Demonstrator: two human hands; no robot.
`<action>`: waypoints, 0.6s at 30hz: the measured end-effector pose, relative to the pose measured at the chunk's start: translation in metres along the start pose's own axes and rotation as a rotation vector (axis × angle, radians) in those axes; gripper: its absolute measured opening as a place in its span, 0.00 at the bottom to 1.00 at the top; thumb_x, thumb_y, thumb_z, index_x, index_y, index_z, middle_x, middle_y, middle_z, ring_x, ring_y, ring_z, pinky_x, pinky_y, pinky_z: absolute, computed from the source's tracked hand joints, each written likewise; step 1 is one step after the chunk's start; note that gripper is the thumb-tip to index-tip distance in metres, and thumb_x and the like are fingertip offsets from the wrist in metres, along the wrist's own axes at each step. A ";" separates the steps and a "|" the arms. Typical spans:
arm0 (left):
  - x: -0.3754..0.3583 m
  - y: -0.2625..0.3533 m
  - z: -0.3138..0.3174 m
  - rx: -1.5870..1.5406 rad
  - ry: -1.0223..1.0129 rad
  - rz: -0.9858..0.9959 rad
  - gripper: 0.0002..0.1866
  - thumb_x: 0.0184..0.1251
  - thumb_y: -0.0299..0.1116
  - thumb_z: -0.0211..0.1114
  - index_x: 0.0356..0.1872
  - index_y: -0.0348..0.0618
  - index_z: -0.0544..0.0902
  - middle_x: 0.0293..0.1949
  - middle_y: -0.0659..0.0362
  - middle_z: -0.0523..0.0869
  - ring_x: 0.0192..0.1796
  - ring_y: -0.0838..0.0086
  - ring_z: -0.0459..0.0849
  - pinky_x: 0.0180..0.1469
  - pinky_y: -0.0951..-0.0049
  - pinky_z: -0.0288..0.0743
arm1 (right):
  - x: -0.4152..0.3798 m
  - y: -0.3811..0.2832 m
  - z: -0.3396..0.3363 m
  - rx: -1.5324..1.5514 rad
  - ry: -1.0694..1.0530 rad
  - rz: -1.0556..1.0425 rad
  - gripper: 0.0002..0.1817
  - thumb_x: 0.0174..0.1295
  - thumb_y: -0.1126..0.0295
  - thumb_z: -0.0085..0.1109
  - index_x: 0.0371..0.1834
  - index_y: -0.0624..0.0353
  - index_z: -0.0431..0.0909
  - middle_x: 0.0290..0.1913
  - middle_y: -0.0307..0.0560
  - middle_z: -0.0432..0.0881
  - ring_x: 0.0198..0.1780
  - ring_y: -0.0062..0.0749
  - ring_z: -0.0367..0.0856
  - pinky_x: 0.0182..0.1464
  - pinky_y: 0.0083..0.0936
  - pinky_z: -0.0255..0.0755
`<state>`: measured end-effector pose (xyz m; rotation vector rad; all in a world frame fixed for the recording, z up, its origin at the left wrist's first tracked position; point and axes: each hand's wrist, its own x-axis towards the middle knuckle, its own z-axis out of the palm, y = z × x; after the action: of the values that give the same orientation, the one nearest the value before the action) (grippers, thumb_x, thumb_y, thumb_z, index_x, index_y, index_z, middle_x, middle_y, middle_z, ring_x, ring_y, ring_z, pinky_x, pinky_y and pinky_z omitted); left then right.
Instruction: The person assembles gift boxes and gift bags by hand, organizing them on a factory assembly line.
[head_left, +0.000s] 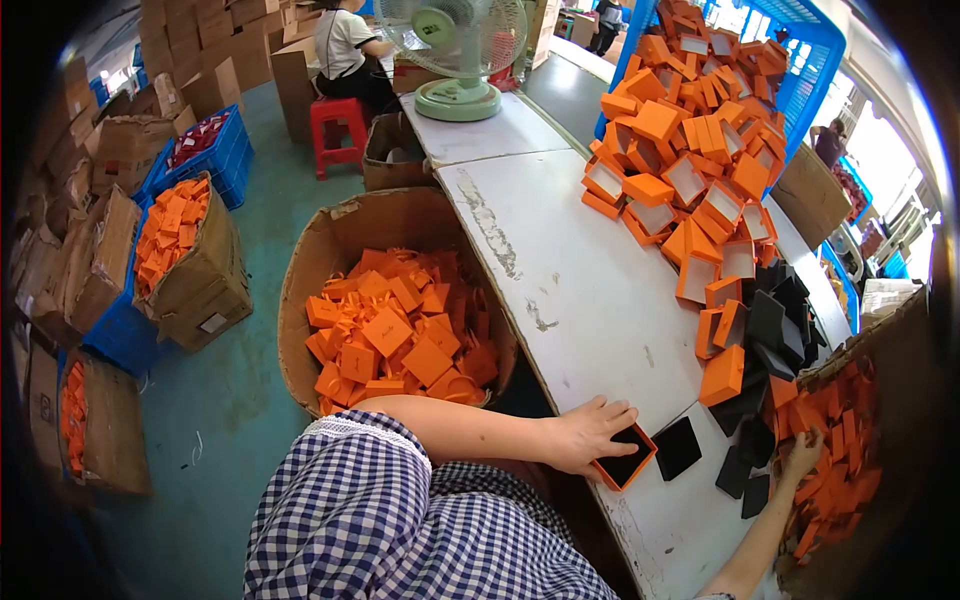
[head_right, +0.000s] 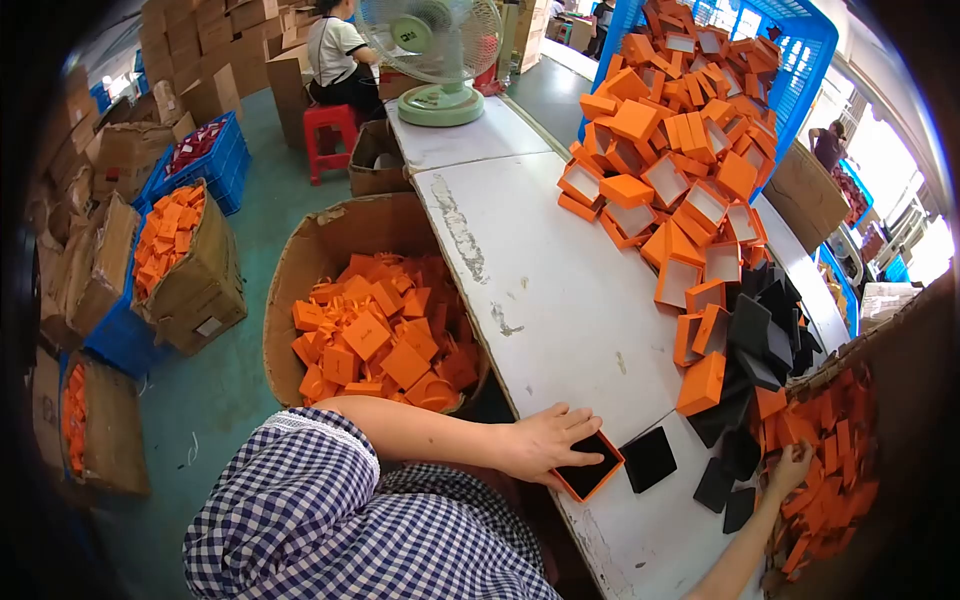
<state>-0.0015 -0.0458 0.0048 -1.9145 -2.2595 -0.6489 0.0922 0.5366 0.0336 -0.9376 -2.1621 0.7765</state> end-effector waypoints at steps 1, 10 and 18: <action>-0.003 -0.005 0.002 0.001 0.001 -0.003 0.37 0.63 0.55 0.74 0.71 0.52 0.77 0.74 0.34 0.63 0.69 0.44 0.70 0.62 0.53 0.70 | -0.007 -0.015 -0.009 -0.025 0.066 -0.082 0.19 0.73 0.66 0.58 0.64 0.60 0.79 0.57 0.51 0.82 0.57 0.42 0.80 0.60 0.34 0.73; -0.017 -0.012 0.000 -0.259 0.071 0.066 0.39 0.60 0.49 0.76 0.73 0.53 0.75 0.72 0.33 0.66 0.70 0.36 0.68 0.72 0.42 0.64 | -0.237 -0.201 -0.063 -0.532 -0.525 -0.934 0.06 0.38 0.75 0.59 0.15 0.61 0.71 0.26 0.52 0.69 0.37 0.49 0.75 0.43 0.44 0.68; -0.004 0.002 -0.033 -0.035 -0.169 -0.054 0.43 0.51 0.47 0.80 0.71 0.51 0.77 0.65 0.43 0.70 0.64 0.44 0.72 0.66 0.48 0.70 | -0.330 -0.177 -0.033 -0.148 -0.541 -0.989 0.21 0.56 0.69 0.65 0.54 0.60 0.78 0.49 0.46 0.80 0.52 0.42 0.79 0.65 0.49 0.69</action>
<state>-0.0049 -0.0620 0.0339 -2.0010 -2.4235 -0.5554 0.2231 0.1865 0.0751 0.3898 -2.7357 0.3724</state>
